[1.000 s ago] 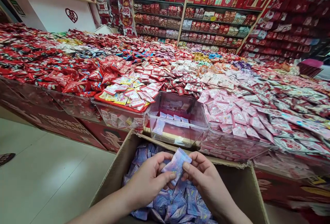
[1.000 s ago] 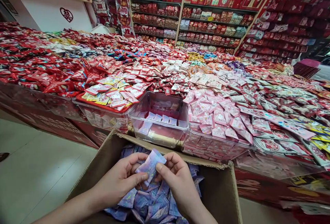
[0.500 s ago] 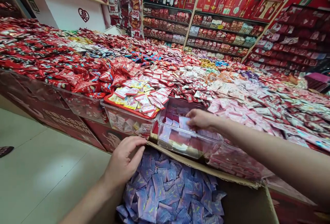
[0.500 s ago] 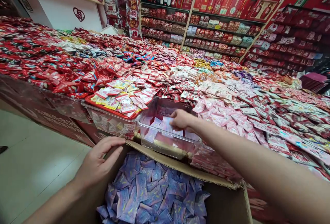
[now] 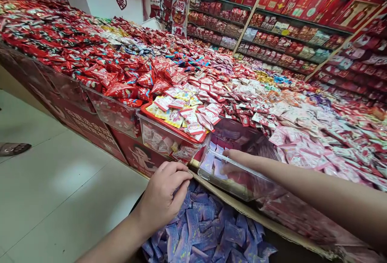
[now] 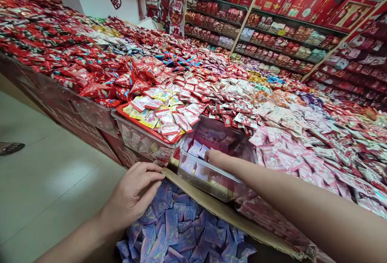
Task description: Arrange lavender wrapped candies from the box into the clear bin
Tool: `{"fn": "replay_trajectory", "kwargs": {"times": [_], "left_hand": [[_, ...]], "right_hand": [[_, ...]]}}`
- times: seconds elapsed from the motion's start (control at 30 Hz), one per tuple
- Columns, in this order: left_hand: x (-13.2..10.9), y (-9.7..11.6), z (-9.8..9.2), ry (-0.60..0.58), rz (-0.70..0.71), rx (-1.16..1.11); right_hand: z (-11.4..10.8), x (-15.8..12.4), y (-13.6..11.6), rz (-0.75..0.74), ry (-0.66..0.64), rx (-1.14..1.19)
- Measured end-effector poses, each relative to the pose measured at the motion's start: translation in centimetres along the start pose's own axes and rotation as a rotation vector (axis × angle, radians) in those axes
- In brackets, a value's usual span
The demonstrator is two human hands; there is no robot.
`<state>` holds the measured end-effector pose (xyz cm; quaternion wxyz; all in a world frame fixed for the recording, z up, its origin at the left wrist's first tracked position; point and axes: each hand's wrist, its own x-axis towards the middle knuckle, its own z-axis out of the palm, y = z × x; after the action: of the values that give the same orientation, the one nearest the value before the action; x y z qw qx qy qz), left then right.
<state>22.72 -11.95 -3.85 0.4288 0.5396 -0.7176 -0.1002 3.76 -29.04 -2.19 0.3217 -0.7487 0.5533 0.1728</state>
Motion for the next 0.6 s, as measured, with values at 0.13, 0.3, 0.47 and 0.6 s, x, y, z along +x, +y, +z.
{"fn": "replay_trajectory", "kwargs": {"times": [0.13, 0.3, 0.47, 0.6], "left_hand": [[0.0, 0.1, 0.1, -0.003, -0.006, 0.004], [0.0, 0.3, 0.1, -0.01, -0.007, 0.017], [-0.1, 0.1, 0.0, -0.022, 0.019, 0.044], [-0.2, -0.1, -0.1, -0.014, 0.068, 0.053]], "right_hand": [[0.4, -0.3, -0.6, -0.043, -0.076, -0.021], [0.3, -1.0, -1.1, -0.106, -0.064, -0.108], [-1.4, -0.9, -1.8, -0.18, 0.097, -0.242], [-4.6, -5.7, -2.8, -0.305, 0.423, -0.25]]}}
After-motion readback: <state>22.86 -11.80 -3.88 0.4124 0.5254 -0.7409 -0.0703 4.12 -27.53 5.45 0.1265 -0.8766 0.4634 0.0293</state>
